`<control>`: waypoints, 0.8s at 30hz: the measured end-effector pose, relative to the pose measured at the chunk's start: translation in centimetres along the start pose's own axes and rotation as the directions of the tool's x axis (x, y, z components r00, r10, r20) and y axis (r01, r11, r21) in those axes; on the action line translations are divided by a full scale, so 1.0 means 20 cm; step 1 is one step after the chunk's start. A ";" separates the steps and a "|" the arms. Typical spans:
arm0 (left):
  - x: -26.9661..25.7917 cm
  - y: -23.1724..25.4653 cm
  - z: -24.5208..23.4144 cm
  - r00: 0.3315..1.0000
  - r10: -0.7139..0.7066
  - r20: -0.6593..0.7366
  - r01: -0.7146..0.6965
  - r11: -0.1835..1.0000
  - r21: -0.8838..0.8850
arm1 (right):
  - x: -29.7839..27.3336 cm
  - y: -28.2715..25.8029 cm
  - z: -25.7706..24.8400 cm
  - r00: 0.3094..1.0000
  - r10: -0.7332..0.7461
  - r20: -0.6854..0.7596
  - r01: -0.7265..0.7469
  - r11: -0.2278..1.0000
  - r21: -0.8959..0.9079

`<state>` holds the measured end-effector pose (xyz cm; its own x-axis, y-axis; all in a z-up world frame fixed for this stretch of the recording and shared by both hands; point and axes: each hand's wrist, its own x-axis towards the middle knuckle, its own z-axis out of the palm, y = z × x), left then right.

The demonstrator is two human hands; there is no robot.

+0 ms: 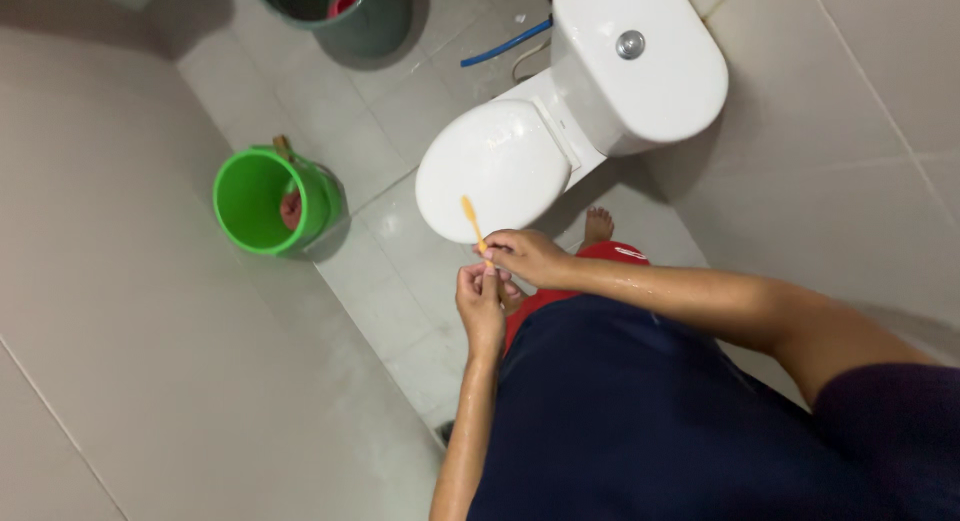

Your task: The person scrubs the toilet tank, seat, and bowl using a toothbrush and water from a pink scoop. They also clean the bidet spray nozzle with the toothbrush.

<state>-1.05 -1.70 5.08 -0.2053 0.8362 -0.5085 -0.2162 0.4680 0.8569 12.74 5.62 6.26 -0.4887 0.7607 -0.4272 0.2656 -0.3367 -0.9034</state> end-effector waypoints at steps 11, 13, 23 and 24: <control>-0.07 0.00 -0.79 0.999 -0.031 0.040 0.020 0.969 0.247 | 0.04 -0.03 0.21 0.910 -0.044 -0.412 -0.013 0.991 -0.134; -0.07 -0.01 -0.85 0.997 -0.066 0.028 0.055 0.957 0.285 | -0.04 0.06 0.06 0.821 -0.036 -0.569 -0.134 0.958 -0.254; 0.19 0.19 -0.56 0.995 -0.033 0.096 -0.007 0.923 0.385 | -0.46 0.40 -0.65 0.495 -0.011 -0.869 -0.403 0.883 -0.241; 0.23 0.23 -0.48 0.994 -0.017 0.110 -0.027 0.923 0.383 | -0.44 0.40 -0.71 0.474 -0.063 -0.878 -0.400 0.873 -0.278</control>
<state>-12.15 1.48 5.92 -0.0954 0.8547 -0.5103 0.1717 0.5190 0.8373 31.01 4.20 3.27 0.4813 0.8692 -0.1128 0.6588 -0.4436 -0.6076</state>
